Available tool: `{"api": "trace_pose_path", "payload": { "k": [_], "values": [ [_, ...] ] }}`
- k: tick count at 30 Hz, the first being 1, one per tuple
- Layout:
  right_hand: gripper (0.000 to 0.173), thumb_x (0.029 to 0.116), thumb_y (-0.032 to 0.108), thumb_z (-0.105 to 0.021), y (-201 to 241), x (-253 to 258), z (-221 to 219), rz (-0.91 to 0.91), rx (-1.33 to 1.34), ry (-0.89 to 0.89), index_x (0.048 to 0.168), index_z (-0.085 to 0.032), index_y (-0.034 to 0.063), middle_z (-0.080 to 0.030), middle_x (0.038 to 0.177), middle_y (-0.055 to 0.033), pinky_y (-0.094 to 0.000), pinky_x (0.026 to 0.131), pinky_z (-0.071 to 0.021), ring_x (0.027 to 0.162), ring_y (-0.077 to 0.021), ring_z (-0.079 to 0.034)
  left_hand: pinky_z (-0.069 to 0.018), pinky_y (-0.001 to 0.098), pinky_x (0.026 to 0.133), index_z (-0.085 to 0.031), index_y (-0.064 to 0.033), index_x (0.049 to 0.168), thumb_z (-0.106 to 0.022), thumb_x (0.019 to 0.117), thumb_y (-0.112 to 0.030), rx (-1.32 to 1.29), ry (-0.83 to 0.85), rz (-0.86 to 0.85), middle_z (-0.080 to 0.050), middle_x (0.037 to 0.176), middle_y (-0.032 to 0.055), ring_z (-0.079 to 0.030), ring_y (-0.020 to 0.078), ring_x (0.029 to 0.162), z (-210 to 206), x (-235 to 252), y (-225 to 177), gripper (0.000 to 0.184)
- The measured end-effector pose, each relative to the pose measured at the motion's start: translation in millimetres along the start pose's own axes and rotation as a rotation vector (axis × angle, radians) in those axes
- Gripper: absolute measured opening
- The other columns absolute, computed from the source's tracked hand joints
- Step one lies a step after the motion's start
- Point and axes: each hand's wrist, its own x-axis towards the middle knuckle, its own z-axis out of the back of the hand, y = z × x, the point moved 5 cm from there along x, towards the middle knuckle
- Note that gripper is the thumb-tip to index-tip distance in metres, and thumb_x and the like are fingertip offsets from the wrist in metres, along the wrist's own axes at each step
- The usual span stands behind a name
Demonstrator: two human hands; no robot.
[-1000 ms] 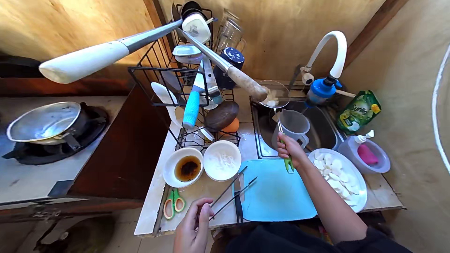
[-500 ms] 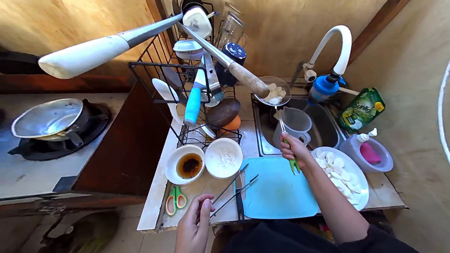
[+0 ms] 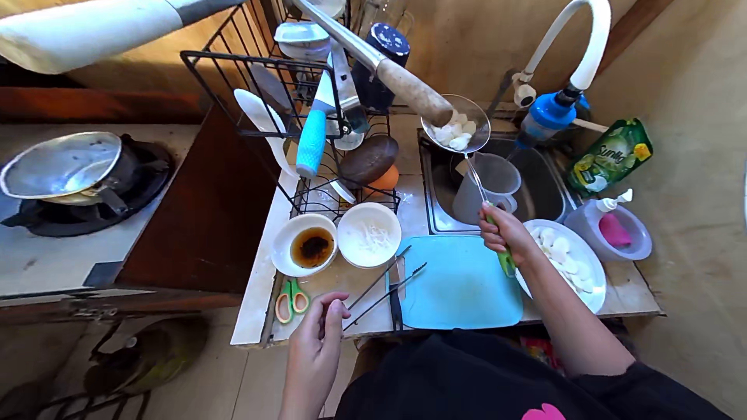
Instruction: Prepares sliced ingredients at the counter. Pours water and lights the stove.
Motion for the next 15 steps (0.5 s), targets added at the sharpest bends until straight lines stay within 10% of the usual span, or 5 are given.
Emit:
{"api": "trace_pose_path", "payload": {
  "k": [15],
  "values": [
    [0.022,0.1028,0.034,-0.052,-112.5,-166.5,112.1,-0.251,-0.404,0.111,0.089,-0.054,0.017,-0.043,0.052,0.01,-0.0174,0.038,-0.0393,0.037,-0.0011,-0.041,-0.0439,0.0081,0.057,-0.062,0.002,0.115,-0.042,0.108,-0.029,0.093,0.109,-0.076,-0.063,0.083,-0.008,-0.052,-0.0106,0.063,-5.5,37.7,-12.4,0.037]
  ]
}}
